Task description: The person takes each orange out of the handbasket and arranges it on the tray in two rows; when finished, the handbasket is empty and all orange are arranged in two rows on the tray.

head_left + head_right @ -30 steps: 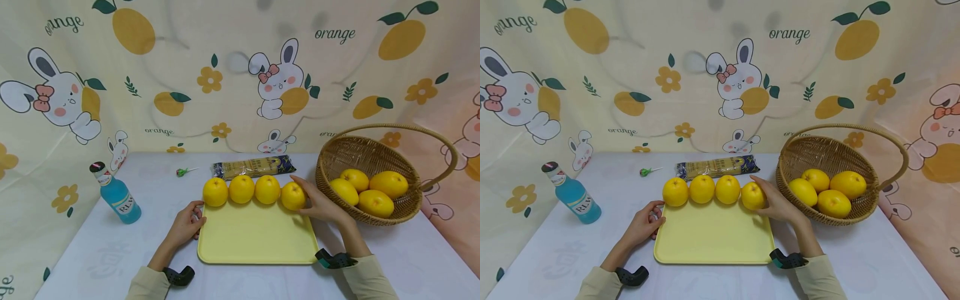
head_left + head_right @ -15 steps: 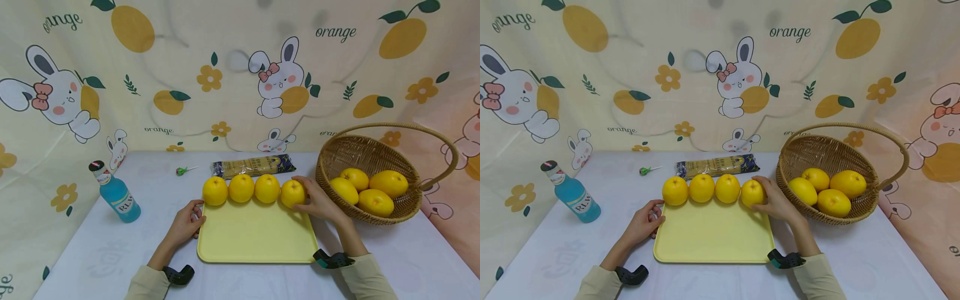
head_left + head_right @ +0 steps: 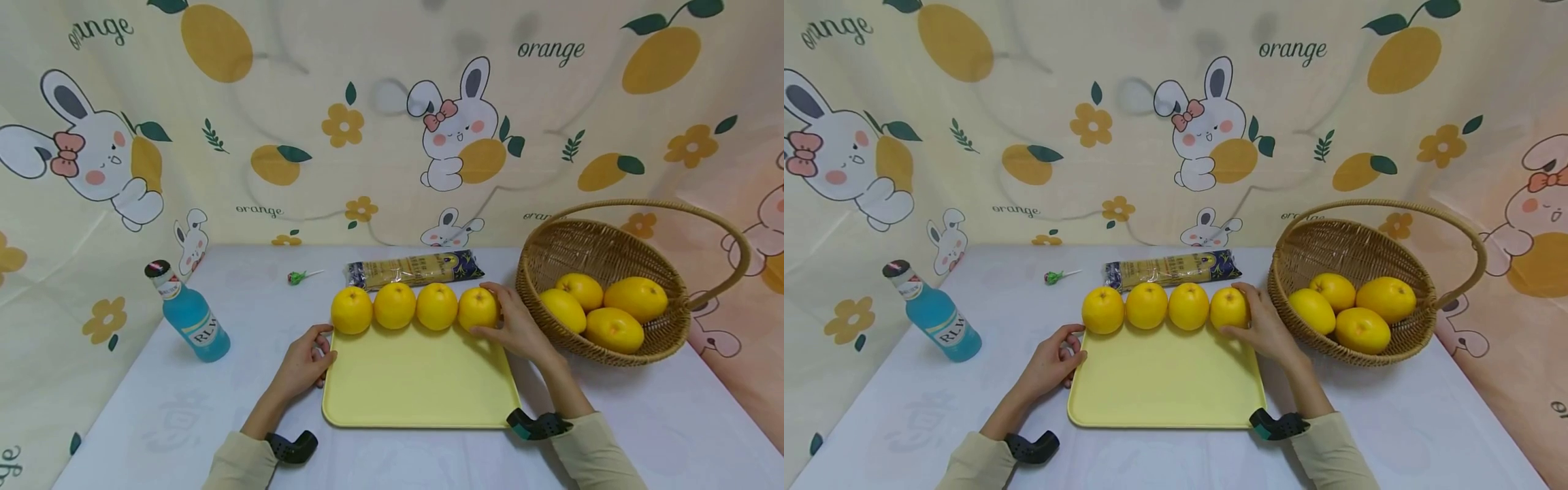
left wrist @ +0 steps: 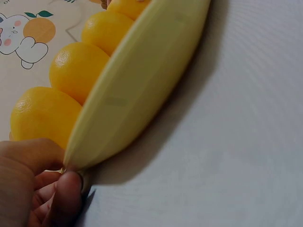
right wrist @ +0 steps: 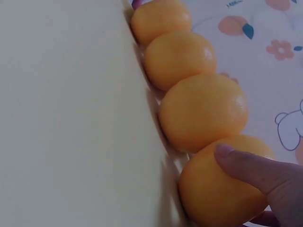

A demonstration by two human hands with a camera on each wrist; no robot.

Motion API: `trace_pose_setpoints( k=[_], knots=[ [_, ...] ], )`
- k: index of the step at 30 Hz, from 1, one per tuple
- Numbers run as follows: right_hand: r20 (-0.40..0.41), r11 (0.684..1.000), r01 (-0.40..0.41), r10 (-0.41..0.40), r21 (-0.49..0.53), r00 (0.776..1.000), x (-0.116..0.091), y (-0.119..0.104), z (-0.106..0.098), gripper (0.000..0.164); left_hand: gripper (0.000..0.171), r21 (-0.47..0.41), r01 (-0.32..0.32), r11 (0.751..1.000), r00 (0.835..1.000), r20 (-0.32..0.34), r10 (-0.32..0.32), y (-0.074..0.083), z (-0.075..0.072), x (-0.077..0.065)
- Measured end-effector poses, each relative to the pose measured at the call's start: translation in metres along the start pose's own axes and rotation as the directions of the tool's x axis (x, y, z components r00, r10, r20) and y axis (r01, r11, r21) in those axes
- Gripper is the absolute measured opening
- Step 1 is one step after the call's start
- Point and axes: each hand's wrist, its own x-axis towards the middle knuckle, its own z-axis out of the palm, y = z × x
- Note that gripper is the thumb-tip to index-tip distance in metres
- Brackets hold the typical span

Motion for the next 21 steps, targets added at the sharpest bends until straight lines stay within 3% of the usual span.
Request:
trace_pose_setpoints(
  k=[10, 21],
  knots=[
    [-0.004, 1.000, -0.021, 0.021, 0.012, 1.000, 0.0010, -0.0025, 0.0025, 0.087, 0.046, -0.006, 0.024, 1.000, 1.000, 0.013, -0.024, 0.0014, -0.0012, -0.0001],
    [0.013, 0.999, 0.023, -0.022, -0.023, 1.000, -0.0007, -0.0065, 0.0000, 0.099, 0.046, -0.010, 0.020, 1.000, 1.000, 0.013, -0.020, 0.0007, -0.0004, 0.0003]
  ],
)
